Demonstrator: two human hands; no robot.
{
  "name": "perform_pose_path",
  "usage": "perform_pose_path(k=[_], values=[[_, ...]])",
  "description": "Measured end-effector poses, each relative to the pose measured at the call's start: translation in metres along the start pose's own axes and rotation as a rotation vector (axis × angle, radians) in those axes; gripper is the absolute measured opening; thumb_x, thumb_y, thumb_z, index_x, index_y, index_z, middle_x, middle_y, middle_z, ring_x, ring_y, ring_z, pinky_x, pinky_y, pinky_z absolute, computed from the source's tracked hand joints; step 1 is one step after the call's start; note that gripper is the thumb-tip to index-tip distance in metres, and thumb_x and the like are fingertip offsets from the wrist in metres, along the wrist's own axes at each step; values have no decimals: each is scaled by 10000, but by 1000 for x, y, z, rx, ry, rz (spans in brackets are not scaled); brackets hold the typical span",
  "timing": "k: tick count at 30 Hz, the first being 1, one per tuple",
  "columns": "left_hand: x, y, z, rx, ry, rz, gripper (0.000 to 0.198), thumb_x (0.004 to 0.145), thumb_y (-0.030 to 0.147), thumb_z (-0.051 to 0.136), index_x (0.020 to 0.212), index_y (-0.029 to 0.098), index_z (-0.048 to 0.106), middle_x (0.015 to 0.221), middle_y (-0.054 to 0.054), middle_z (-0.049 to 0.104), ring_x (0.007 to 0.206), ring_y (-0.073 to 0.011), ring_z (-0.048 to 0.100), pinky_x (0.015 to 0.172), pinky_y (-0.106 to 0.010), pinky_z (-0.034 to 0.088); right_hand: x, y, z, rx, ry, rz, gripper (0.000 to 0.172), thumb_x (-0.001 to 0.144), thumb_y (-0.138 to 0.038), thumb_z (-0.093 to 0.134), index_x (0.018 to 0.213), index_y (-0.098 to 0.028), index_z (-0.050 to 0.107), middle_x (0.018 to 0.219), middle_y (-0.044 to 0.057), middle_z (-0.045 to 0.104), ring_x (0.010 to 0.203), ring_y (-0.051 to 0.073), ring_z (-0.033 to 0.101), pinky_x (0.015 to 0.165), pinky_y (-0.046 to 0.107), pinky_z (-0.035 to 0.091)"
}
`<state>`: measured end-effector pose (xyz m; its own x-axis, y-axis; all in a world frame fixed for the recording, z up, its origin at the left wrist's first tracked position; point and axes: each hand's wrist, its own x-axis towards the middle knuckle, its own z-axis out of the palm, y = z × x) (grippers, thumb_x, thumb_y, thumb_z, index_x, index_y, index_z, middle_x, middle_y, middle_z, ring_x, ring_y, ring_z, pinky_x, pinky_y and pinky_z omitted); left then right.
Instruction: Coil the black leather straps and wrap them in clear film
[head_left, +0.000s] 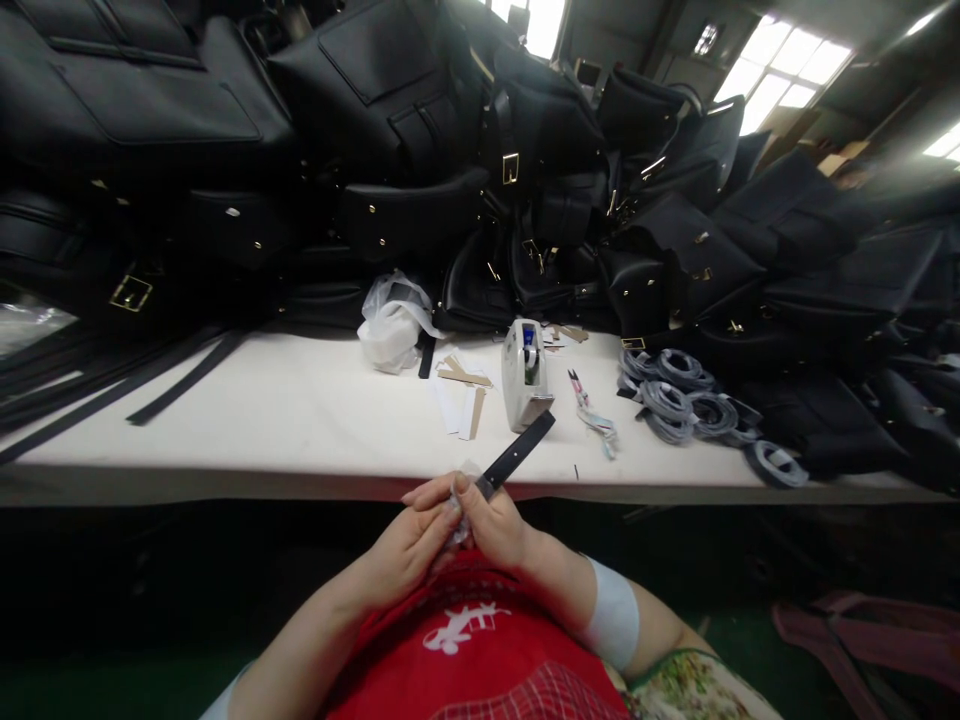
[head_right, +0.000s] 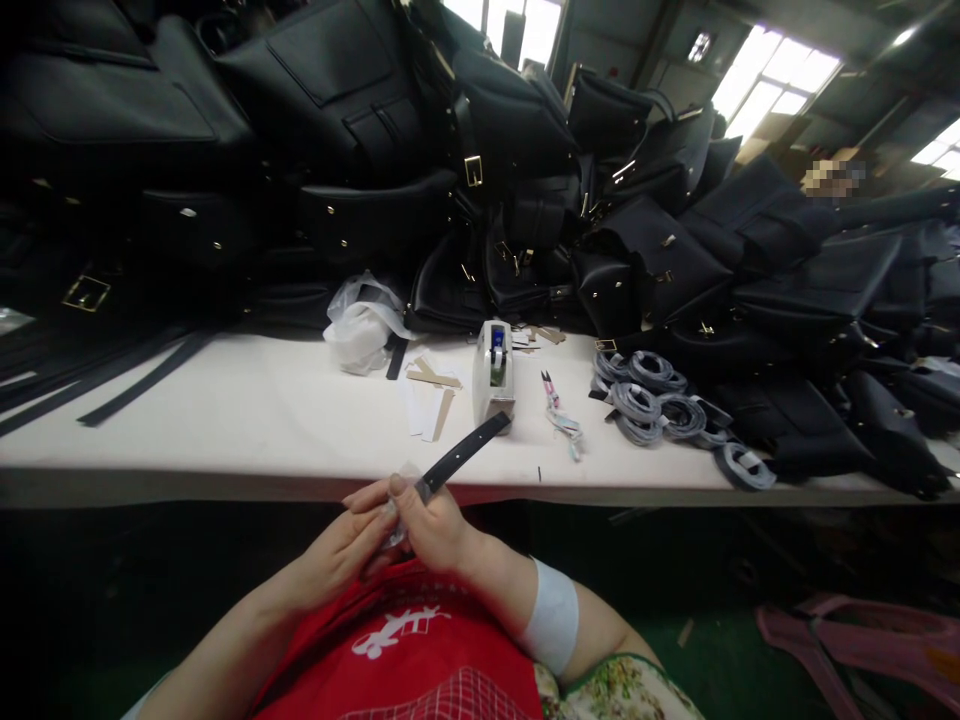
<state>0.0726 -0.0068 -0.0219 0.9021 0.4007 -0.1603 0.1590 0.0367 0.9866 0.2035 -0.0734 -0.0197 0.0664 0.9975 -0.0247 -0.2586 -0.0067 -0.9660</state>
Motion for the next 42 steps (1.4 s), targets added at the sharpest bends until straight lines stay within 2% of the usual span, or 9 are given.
perform_pose_path(k=[5,7,11,17,21,25,29,38,42], values=[[-3,-11,-1,-62,3,-63,557,905,646,409,727,144,573,501,56,382,433,-71,292,404,-203,233,3,-11,-17,-44,157,-115,562,949,-601,394,782,-179,726,884,76,753,680,150,649,628,261,517],[-5,-15,-1,-62,25,-82,542,901,642,423,725,149,564,503,56,387,434,-71,287,402,-199,228,4,-15,-26,-43,237,-132,560,952,-596,395,765,-178,717,876,81,758,791,183,678,726,295,526],[-7,-21,-3,-34,32,-86,530,903,625,437,707,150,565,505,45,419,445,-78,312,416,-201,262,7,-20,-38,-21,354,-154,561,950,-603,393,738,-181,696,825,76,761,792,196,688,777,328,519],[-6,-26,-3,-15,35,-93,538,903,630,432,715,149,581,493,45,423,440,-84,329,423,-204,278,8,-25,-49,2,422,-179,577,931,-624,412,658,-186,668,761,71,749,785,205,681,806,342,509],[-5,-26,-2,-34,35,-90,553,903,645,416,743,144,587,477,50,427,425,-83,338,425,-204,279,5,-21,-49,-3,326,-116,524,900,-625,480,873,-174,744,848,75,752,788,209,675,744,325,521],[-2,-20,1,-59,41,-78,550,907,640,413,773,137,592,492,44,445,431,-82,349,431,-203,270,0,-13,-40,-101,231,-30,586,955,-596,383,892,-160,769,712,61,725,683,180,660,675,292,520],[1,-13,3,-58,39,-65,549,915,634,403,791,133,590,498,44,440,441,-83,356,443,-203,272,0,-10,-35,-141,203,-53,574,960,-587,386,906,-168,775,770,58,741,682,165,658,665,273,506],[1,-15,2,-25,28,-74,543,925,623,387,772,139,579,498,53,406,439,-80,325,437,-208,244,7,-24,-50,-53,512,-216,564,972,-547,392,690,-178,712,732,64,739,741,187,659,744,302,497],[2,-17,4,-36,45,-72,552,915,635,398,771,135,583,489,53,419,432,-79,343,443,-208,261,4,-18,-51,93,442,-204,431,904,-568,524,894,-173,694,804,56,749,748,190,667,731,308,508]])
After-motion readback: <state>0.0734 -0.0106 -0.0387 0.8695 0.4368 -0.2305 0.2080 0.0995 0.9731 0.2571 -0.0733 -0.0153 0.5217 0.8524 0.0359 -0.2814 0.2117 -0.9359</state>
